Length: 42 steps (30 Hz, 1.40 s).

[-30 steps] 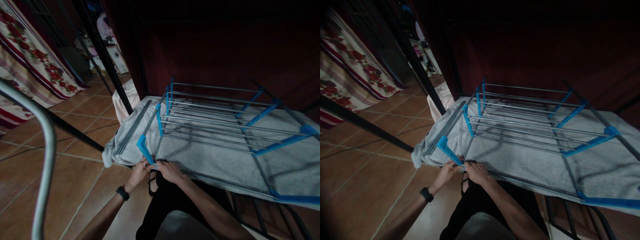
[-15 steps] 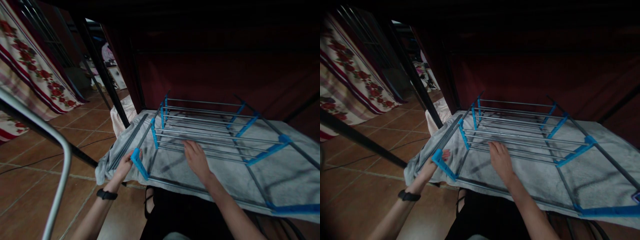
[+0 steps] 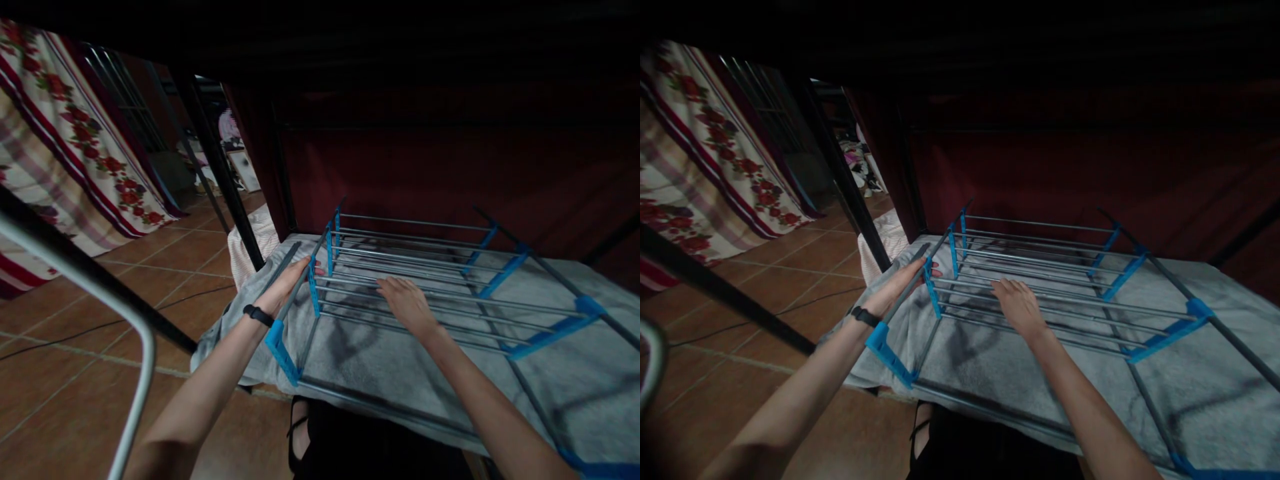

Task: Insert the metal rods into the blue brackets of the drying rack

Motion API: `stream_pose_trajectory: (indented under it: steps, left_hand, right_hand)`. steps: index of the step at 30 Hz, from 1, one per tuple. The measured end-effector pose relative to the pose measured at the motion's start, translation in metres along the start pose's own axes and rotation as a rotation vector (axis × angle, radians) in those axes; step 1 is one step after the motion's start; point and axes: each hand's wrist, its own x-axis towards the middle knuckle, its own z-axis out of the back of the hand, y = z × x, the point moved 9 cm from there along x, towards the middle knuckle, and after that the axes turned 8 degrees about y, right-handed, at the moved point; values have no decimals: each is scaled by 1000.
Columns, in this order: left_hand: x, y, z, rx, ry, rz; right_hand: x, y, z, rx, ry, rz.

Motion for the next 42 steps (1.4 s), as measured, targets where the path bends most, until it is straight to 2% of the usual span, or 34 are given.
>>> stream_pose_trajectory:
  steps: [4,11,25,42]
  left_hand:
    - [0,-3,0,58,-42,5]
    - [3,1,-3,-15,-12,31]
    - [19,1,0,58,122,35]
    - [22,9,0,40,128,72]
  right_hand:
    - [1,-1,4,-14,-16,7]
    - [4,-3,12,-17,-41,5]
    - [8,-5,15,25,24,45]
    - [10,-7,13,46,92,45]
